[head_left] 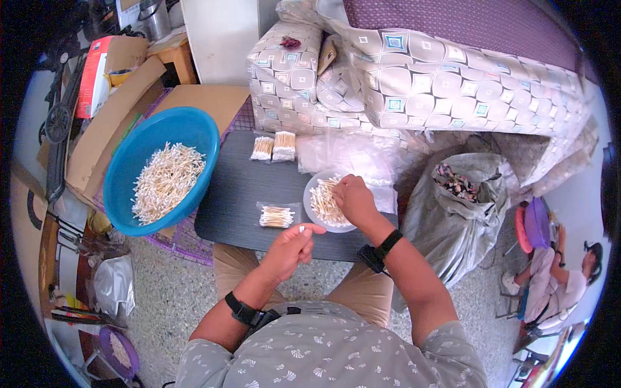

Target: Packaging cotton swabs into small plastic bags.

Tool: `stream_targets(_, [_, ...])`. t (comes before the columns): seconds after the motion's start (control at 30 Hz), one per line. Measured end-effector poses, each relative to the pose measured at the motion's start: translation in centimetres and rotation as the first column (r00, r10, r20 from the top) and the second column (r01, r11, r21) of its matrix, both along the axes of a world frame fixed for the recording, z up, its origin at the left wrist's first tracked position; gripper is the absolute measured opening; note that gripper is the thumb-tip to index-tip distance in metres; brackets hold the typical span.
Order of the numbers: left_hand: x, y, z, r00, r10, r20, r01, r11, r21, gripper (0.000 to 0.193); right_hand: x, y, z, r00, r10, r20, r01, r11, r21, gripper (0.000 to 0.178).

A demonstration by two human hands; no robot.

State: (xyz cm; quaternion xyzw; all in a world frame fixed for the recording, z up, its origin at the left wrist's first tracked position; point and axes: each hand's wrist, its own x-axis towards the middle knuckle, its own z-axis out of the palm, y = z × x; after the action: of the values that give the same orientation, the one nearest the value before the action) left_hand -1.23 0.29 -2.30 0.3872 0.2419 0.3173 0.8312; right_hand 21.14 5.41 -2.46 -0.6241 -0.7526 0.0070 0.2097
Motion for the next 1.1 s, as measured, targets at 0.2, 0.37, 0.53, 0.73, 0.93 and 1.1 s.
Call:
stream_targets(0.2, [0.3, -0.2, -0.2, 0.994, 0.079, -0.072, -0.068, 0.987, 0.146, 0.031, 0.1, -0.1, 0.4, 0.998, 0.009, -0.065, -0.007, 0.999, 0.032, 0.010])
stream_targets(0.37, [-0.1, 0.3, -0.4, 0.998, 0.064, 0.021, -0.064, 0.998, -0.003, 0.028, -0.1, -1.7, 1.4, 0.949, 0.048, -0.311, -0.004, 0.990, 0.141, 0.010])
stream_targets(0.53, [0.1, 0.8, 1.2, 0.961, 0.247, -0.121, -0.236, 0.967, 0.100, 0.022, -1.7, -4.3, 3.1, 0.861, 0.070, -0.504, -0.109, 0.993, -0.050, 0.012])
stream_targets(0.73, [0.3, 1.1, 2.3, 0.971, 0.183, -0.155, -0.170, 0.981, 0.097, 0.019, -3.4, -7.1, 3.7, 0.622, -0.010, -0.783, -0.343, 0.896, -0.283, 0.014])
stream_targets(0.93, [0.2, 0.7, 1.2, 0.978, 0.136, -0.161, -0.119, 0.986, 0.113, 0.015, -3.9, -7.8, 2.8, 0.538, 0.012, -0.843, -0.387, 0.892, -0.234, 0.013])
stream_targets(1.1, [0.2, 0.3, 0.9, 0.971, 0.175, -0.161, -0.148, 0.976, 0.162, 0.014, -4.2, -8.3, 2.7, 0.523, -0.057, -0.850, -0.341, 0.900, -0.271, 0.013])
